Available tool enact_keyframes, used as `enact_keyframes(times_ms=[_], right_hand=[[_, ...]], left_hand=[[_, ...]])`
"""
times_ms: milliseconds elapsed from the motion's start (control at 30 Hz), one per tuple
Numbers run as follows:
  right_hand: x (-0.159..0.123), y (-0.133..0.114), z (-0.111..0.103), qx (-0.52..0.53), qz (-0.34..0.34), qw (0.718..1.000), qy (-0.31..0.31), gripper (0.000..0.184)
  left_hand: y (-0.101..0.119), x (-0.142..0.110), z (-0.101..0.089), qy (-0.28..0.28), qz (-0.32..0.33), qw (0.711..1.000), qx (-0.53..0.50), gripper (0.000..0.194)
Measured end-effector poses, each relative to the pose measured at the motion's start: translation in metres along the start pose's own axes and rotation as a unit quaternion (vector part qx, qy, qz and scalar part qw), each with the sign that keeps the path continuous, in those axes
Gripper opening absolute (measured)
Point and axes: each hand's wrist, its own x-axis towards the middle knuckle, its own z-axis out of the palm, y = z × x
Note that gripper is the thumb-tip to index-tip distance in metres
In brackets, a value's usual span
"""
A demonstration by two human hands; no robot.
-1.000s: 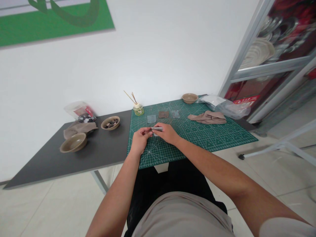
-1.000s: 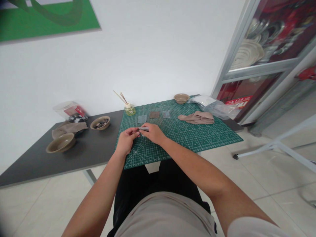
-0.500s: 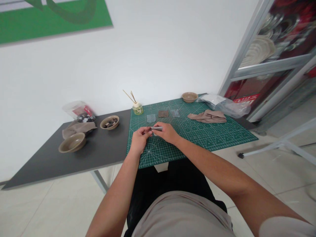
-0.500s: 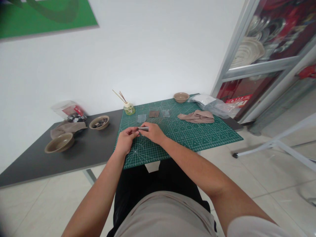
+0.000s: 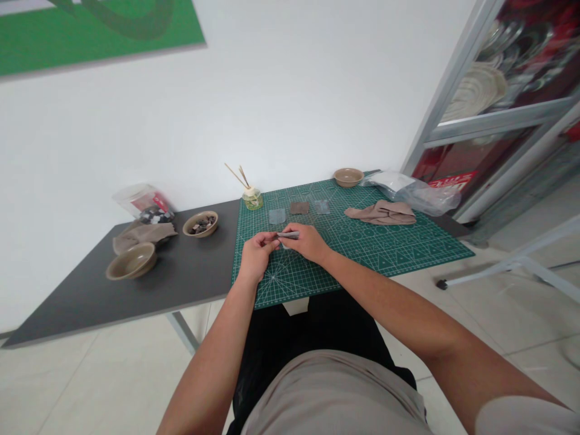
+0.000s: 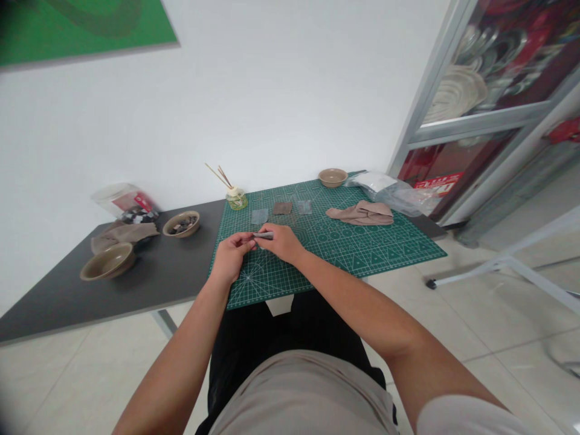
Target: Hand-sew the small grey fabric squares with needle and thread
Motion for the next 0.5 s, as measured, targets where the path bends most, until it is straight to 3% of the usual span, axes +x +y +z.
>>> enact_keyframes(times_ms=[367, 500], right_hand=[[-0.0001, 0.0009, 0.0015, -0.002, 0.003, 1.000, 0.000, 0.014], [0.0000, 0.0014, 0.0011, 0.001, 0.010, 1.000, 0.028, 0.017]], left_hand=[[-0.0041, 0.0014, -0.0019, -0.002, 0.007, 1.000, 0.018, 0.028], [-0.0038, 0.0019, -0.0012, 0.000, 0.036, 0.999, 0.022, 0.026]])
